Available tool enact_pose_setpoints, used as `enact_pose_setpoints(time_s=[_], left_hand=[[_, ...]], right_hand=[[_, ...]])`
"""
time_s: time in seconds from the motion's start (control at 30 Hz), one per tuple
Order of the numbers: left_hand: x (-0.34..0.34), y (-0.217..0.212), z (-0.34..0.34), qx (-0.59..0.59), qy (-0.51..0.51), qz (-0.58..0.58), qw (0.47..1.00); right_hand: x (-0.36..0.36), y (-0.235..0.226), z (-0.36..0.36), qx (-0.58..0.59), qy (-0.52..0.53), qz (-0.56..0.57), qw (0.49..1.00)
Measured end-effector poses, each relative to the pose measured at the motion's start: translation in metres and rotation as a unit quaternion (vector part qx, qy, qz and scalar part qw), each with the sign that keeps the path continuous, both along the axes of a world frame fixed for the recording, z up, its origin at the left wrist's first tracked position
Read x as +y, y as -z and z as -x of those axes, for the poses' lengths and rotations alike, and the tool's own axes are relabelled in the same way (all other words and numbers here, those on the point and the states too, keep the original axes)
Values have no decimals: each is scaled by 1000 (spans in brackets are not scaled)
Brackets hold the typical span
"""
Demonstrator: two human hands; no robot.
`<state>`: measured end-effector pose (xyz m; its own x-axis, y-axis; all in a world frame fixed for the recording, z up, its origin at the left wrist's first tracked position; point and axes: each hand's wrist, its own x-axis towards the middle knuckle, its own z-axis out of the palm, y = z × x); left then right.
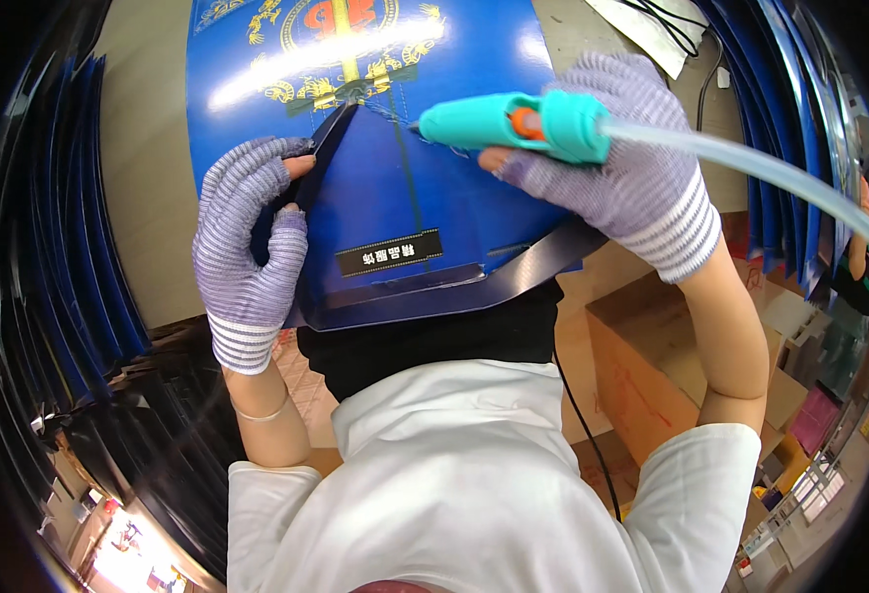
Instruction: The person uses a hot glue gun to attach black plastic pieces to a blue decorative board. They apply glue to the edges of the plastic parts and press them onto the board, repeating the process for multiple pieces.
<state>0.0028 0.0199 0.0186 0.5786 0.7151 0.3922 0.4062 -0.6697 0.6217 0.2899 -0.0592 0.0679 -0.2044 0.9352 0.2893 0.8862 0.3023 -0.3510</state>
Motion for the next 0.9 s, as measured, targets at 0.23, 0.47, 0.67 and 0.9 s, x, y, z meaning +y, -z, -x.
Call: enact_pose_setpoints(time_s=[0.23, 0.47, 0.67, 0.9], left_hand=[[-1, 4, 1, -7, -11, 5, 1000], [-1, 6, 0, -16, -13, 3, 1000], [-1, 10, 1, -23, -1, -14, 1000], [-1, 7, 0, -25, 2, -15, 1000]], right_hand=[[-35, -10, -4, -94, 23, 60, 994], [-28, -10, -9, -96, 9, 76, 992], [-56, -13, -14, -90, 57, 158, 982], [-41, -27, -19, -135, -18, 116, 984]])
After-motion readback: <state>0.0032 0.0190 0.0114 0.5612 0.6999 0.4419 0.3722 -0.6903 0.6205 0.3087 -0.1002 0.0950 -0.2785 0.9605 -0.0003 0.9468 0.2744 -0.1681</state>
